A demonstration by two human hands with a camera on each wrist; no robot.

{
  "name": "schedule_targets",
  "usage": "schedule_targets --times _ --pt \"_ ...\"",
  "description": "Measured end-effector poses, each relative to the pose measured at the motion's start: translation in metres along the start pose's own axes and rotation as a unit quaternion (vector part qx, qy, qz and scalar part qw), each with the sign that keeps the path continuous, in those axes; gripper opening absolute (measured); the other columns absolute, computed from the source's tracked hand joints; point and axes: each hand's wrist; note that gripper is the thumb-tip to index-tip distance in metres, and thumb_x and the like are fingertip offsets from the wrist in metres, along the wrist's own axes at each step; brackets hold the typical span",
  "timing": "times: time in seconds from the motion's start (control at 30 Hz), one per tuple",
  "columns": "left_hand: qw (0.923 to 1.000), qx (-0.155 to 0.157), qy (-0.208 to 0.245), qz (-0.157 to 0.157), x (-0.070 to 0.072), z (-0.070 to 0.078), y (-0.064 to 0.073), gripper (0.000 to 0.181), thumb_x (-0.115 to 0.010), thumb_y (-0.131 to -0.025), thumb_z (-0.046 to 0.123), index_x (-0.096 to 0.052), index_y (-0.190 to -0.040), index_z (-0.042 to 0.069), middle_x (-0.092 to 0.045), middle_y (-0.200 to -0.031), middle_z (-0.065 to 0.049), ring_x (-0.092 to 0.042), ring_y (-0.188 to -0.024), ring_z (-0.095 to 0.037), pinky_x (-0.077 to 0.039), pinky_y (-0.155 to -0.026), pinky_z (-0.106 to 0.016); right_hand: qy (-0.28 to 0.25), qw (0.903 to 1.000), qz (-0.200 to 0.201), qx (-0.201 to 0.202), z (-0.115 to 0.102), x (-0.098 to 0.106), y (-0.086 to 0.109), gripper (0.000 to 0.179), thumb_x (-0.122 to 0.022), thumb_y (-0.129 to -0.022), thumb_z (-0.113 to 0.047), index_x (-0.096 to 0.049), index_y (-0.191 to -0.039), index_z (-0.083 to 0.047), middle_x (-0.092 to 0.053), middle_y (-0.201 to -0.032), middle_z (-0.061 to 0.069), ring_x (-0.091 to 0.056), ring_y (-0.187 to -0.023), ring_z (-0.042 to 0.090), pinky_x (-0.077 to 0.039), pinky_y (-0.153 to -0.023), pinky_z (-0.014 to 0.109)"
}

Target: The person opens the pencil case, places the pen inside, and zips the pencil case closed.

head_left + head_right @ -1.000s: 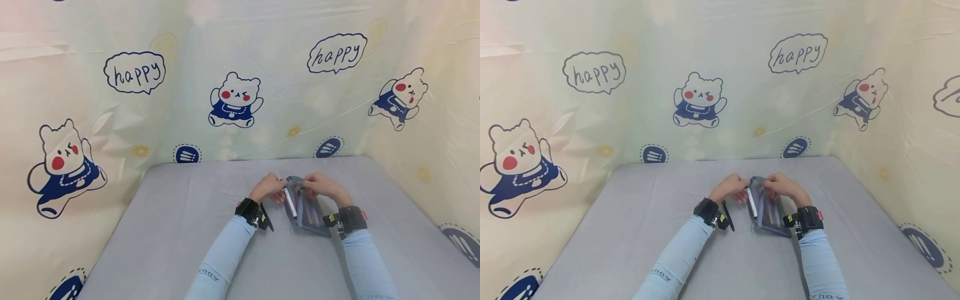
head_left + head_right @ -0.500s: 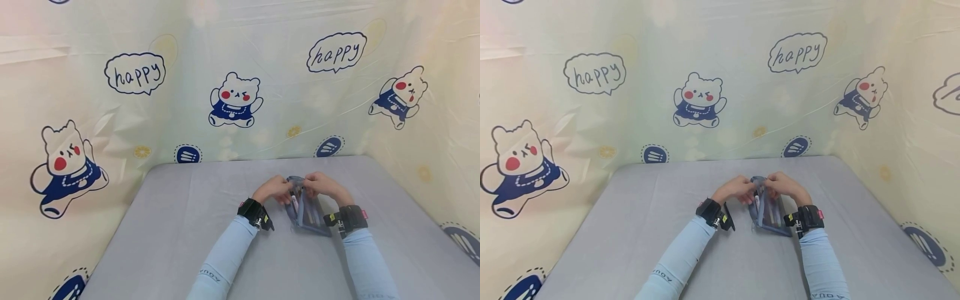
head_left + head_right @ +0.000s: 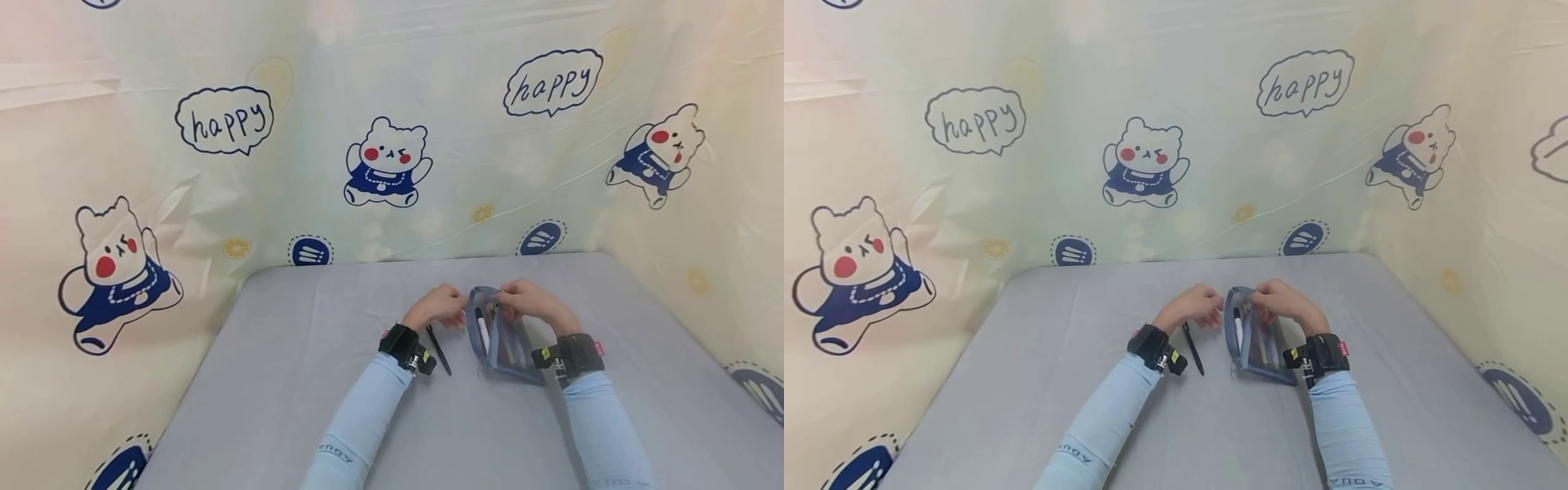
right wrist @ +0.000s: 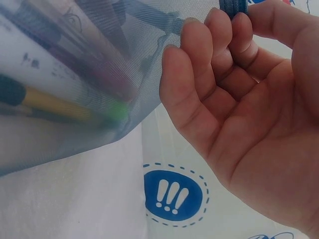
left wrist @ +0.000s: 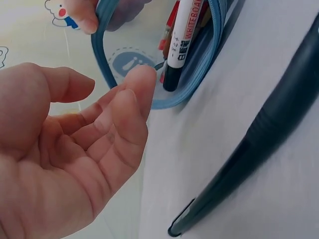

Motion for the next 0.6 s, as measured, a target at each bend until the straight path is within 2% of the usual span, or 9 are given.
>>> schedule_targets --times 0.3,0.6 --pt "0.9963 0.013 -0.08 0.028 0.011 -0.003 0.014 0.036 -0.046 -0.1 0.027 -0.07 -0.102 0.0 -0.071 -0.077 -0.004 -0.068 -0.066 -0.016 -0.052 -0.058 -0.027 0.002 1.0 -0.003 0.003 -0.004 0.0 0.002 0.023 -0.049 -0.097 -0.014 -0.058 -0.078 -0.005 -0.058 -0.067 0.004 -0.059 -0.066 0.021 -0.053 -0.065 0.034" --pt "0.992 0.045 -0.106 0.051 0.016 -0.013 0.02 0.035 -0.048 -0.1 0.029 -0.071 -0.095 0.003 -0.068 -0.072 -0.005 -0.062 -0.061 -0.017 -0.053 -0.057 -0.03 0.005 1.0 -0.003 0.004 -0.006 0.001 0.004 0.022 -0.049 -0.097 -0.014 -0.059 -0.079 -0.005 -0.059 -0.069 0.006 -0.059 -0.068 0.022 -0.053 -0.066 0.033"
Point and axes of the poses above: each hand's wrist, its own y-axis away from the middle knuckle, its own x-axis out of the back of the hand, z = x × y
